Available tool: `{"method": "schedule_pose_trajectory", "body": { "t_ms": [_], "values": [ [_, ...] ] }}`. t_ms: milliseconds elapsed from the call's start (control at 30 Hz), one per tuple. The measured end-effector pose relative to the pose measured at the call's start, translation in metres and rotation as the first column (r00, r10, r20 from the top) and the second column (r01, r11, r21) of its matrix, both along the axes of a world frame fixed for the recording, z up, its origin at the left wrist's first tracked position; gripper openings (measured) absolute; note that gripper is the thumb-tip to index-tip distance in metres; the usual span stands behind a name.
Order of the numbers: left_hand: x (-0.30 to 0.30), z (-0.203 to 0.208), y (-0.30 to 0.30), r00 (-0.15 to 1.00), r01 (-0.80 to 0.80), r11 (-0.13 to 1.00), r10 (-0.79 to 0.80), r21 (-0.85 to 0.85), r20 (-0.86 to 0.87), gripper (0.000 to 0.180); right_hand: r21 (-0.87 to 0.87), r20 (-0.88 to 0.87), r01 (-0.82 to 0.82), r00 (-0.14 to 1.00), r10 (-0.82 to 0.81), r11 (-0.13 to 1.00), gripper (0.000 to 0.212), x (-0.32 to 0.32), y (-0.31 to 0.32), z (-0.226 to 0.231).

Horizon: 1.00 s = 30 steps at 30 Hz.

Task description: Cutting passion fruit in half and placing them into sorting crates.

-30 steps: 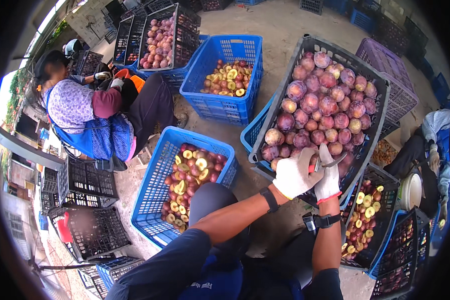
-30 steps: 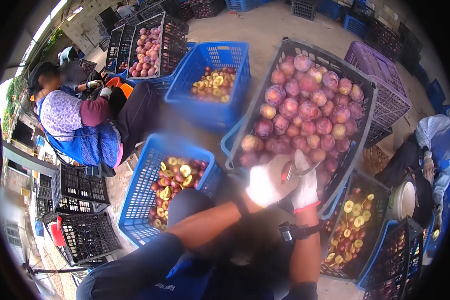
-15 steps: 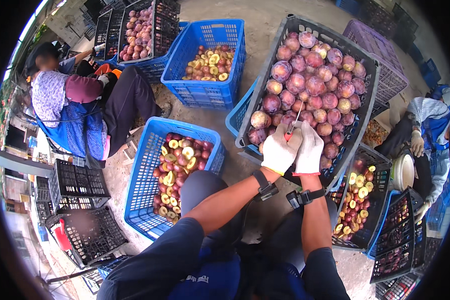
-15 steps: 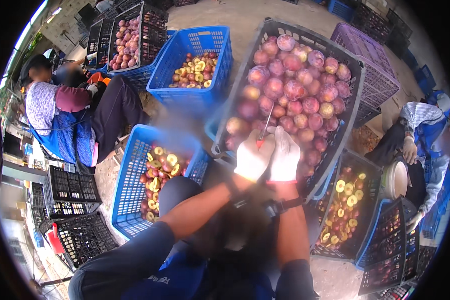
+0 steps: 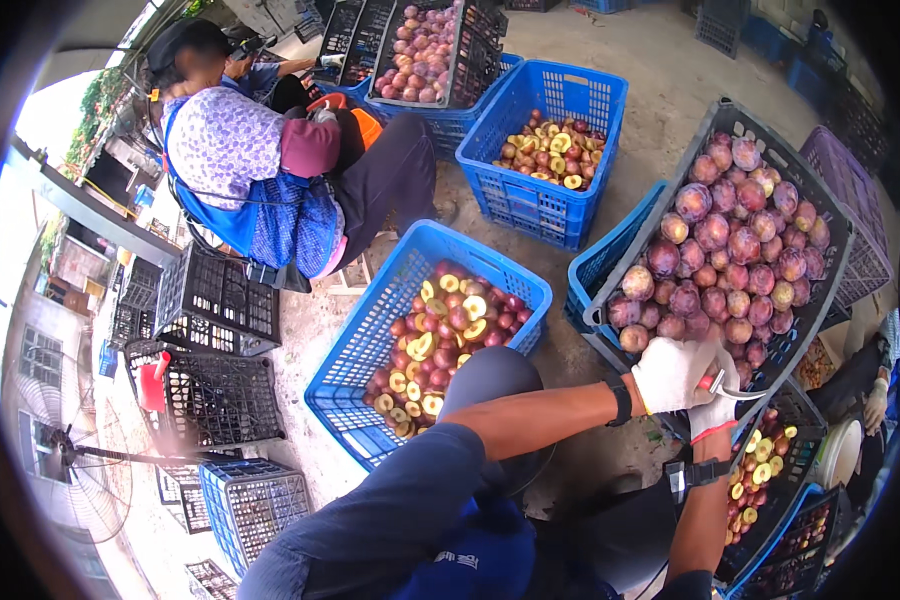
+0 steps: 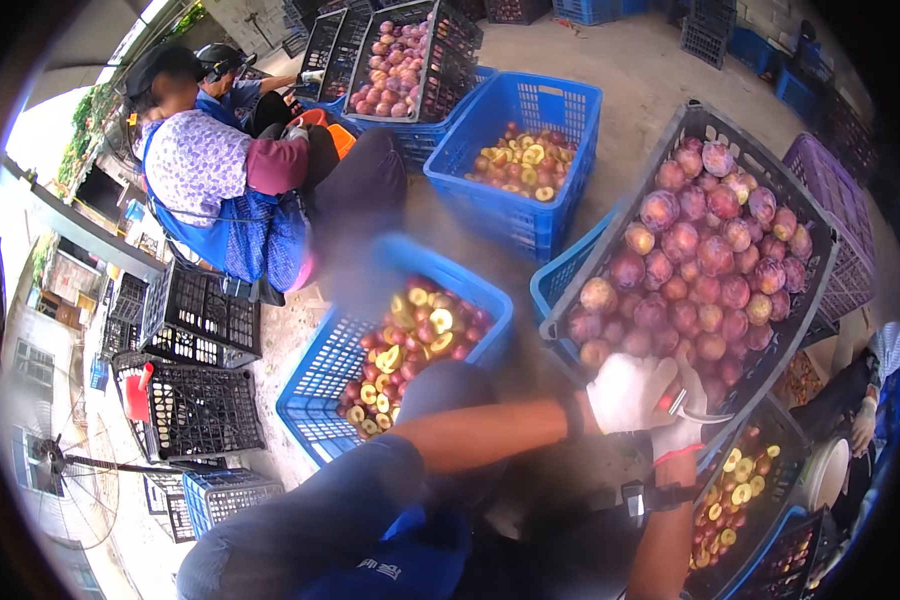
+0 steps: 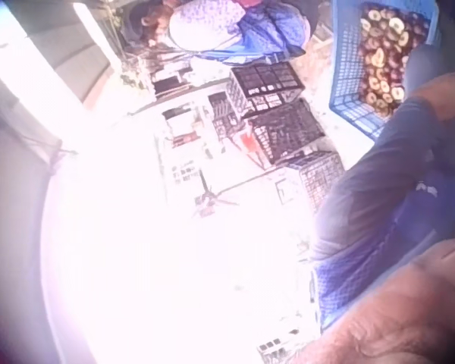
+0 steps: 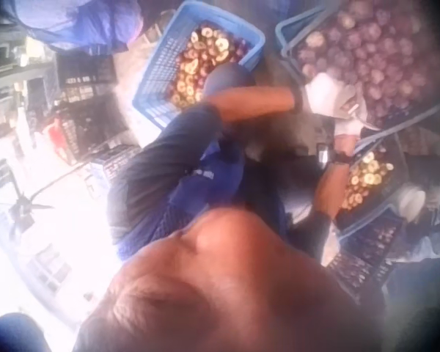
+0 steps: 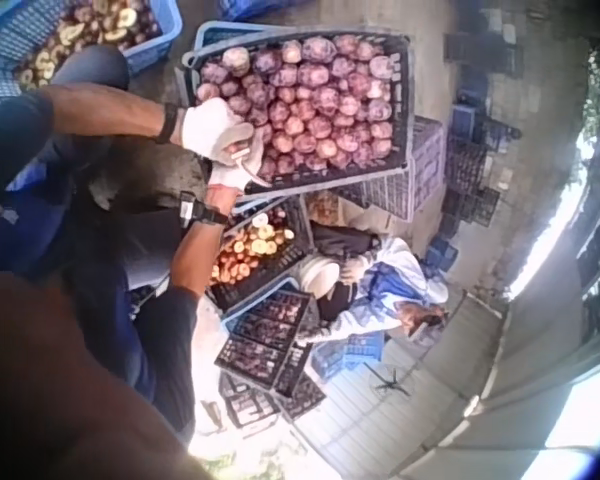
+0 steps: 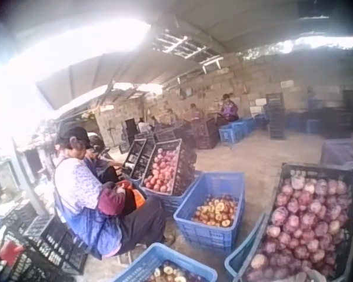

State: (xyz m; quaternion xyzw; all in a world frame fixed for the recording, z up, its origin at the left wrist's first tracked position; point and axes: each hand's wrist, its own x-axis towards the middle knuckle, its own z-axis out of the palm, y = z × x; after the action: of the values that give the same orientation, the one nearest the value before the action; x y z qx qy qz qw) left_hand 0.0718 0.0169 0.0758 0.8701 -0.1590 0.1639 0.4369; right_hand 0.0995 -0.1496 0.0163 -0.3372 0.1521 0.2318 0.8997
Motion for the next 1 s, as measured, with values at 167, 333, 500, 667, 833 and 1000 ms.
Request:
{"method": "schedule_pose_trajectory", "body": {
  "t_ms": [167, 333, 500, 667, 833, 1000],
  "values": [
    [-0.001, -0.001, 0.002, 0.998, 0.039, 0.997, -0.043, 0.068, 0.053, 0.041, -0.099, -0.037, 0.01, 0.999, -0.014, 0.995, 0.024, -0.001, -0.006, -0.012],
    [0.007, -0.007, 0.0, 0.99, 0.047, 0.986, -0.067, 0.159, 0.12, 0.04, -0.244, 0.011, 0.022, 1.0, -0.02, 0.97, 0.024, -0.003, 0.002, 0.032],
    [0.015, -0.003, -0.004, 0.998, 0.03, 0.984, -0.039, 0.178, 0.047, 0.052, -0.39, 0.049, 0.015, 0.999, 0.005, 0.921, 0.036, 0.012, 0.003, 0.038],
    [0.022, -0.019, -0.024, 0.995, -0.081, 0.994, 0.076, 0.077, 0.06, 0.04, -0.401, 0.03, 0.022, 0.999, -0.01, 0.916, 0.041, 0.015, -0.006, 0.022],
    [0.024, -0.032, -0.026, 0.989, -0.14, 0.983, 0.144, 0.121, -0.027, 0.033, -0.385, 0.046, 0.067, 0.997, -0.053, 0.921, 0.035, 0.016, 0.002, 0.01],
    [0.027, -0.024, -0.014, 0.997, -0.059, 0.995, 0.055, 0.08, 0.046, 0.034, -0.406, 0.077, 0.023, 0.997, 0.009, 0.913, 0.031, 0.01, 0.009, 0.05]
  ]
}}
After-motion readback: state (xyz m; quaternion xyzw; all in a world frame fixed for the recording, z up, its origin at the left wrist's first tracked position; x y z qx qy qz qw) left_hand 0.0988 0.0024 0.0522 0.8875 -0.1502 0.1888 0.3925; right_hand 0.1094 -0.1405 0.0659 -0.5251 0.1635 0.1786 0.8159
